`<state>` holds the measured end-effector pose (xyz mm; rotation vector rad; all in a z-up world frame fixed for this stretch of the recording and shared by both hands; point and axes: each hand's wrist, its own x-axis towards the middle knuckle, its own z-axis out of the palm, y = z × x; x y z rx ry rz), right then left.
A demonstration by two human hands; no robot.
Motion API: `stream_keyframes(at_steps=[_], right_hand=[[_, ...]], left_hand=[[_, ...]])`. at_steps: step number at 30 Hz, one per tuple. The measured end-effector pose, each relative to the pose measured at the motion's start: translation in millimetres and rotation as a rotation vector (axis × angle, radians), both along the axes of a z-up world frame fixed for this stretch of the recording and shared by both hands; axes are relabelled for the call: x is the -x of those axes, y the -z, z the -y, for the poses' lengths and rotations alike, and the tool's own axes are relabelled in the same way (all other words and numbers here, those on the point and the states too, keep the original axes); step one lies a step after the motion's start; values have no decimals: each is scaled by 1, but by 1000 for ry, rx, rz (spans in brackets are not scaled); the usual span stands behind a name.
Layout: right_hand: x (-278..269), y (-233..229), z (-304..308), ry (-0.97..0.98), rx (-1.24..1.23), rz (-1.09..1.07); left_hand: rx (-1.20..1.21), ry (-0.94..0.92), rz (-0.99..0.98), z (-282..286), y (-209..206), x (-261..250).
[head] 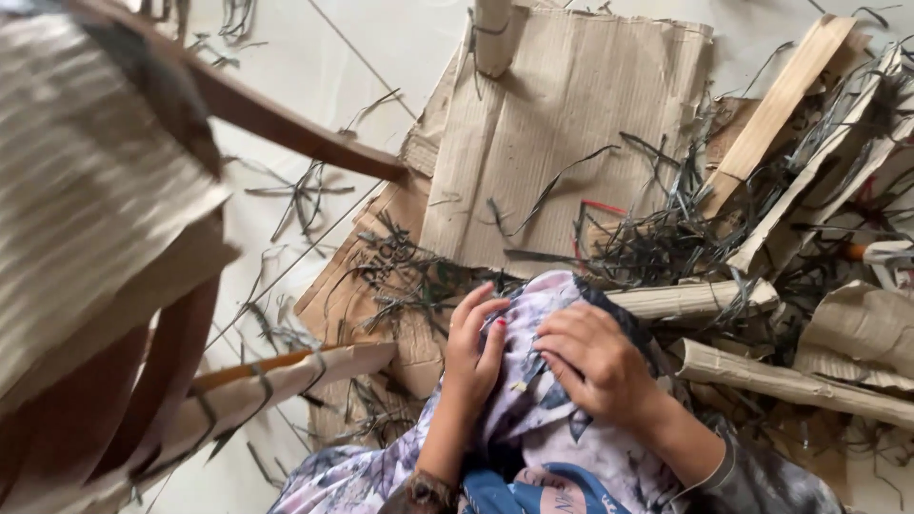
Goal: Wrapping the legs of a wooden chair with cardboard and securing it with ties for protection.
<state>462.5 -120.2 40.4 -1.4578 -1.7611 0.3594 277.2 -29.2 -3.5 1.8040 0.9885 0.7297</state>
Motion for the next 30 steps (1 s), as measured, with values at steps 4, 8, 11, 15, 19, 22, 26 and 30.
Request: stream_keyframes(at_steps=[4,8,11,15,19,22,26,30], right_hand=[[-8,1,-15,-29,28,-79],[-15,5,-29,-48,89,-125],[-16,6,-37,-70,112,-140],[-15,9,-41,-66,130,-144],[-13,11,-36,-27,143,-169],[-9,29,-23,73,194,-310],[2,7,-24,185,322,-430],[39,1,-20,121,479,-857]], left_hand=[[-48,163,-386,-39,43,-36],[-122,213,-537,-68,74,-53],[-102,270,-676,-77,89,-55],[-112,303,-624,-77,90,-51],[-435,160,-264,-74,30,-47],[-458,123,-15,-51,3,-28],[-470,176,1,-14,-40,-4],[-555,225,-65,12,-60,29]])
